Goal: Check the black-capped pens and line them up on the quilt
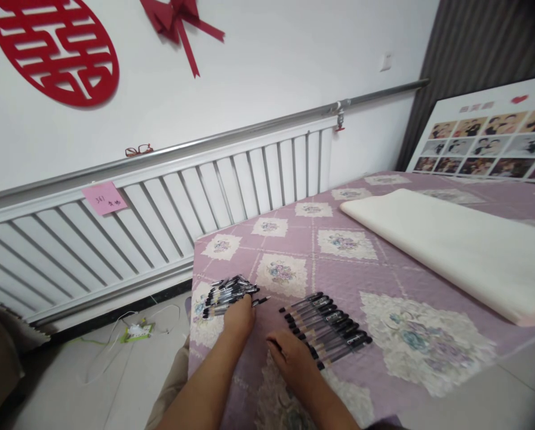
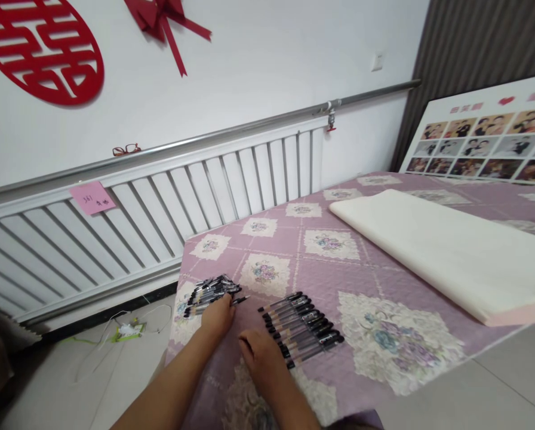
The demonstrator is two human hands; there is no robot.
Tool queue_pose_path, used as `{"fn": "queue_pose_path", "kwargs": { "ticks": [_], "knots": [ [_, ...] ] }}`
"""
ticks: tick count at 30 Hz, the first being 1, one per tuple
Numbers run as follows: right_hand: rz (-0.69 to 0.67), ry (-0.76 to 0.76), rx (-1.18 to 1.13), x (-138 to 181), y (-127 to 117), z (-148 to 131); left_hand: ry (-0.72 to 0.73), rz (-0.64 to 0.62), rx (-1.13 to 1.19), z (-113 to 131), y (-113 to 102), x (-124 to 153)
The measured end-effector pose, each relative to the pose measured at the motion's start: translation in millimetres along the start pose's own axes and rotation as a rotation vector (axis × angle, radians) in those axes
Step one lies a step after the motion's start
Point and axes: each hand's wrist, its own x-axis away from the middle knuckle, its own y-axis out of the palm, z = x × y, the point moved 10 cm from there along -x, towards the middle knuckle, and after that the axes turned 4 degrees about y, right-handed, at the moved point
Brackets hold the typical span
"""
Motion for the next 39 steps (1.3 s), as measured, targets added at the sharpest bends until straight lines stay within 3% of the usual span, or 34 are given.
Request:
{"fn": "queue_pose_path", "kwargs": {
  "ticks": [11,18,26,32,36,39],
  "knots": [
    [-0.041,0.037,-0.059,-1.5,12.0,7.3,-0.01,0.019,0.226,-15.1,1.1,18.9],
    [-0.073,0.234,-0.19,-6.0,18.5,25.8,0.013,0.027,0.522,-20.8,10.3,58.6],
    [-0.24,0.199,-0.38,-4.9,25.9,2.0,0.058,0.002,0.804,-9.4,29.8,86.2],
    [-0.073,0.327,-0.54,-5.9,20.4,29.4,0.184,0.067,0.964,-7.7,9.2,97.9],
    [0.032,0.495,-0.831,-3.7,24.5,53.1,0.242,0.104,0.767,-20.0,-2.2,107.8],
    [0.1,0.55,-0.972,-3.1,22.0,56.0,0.25,0.119,0.644,-29.5,0.1,113.5]
  ]
}}
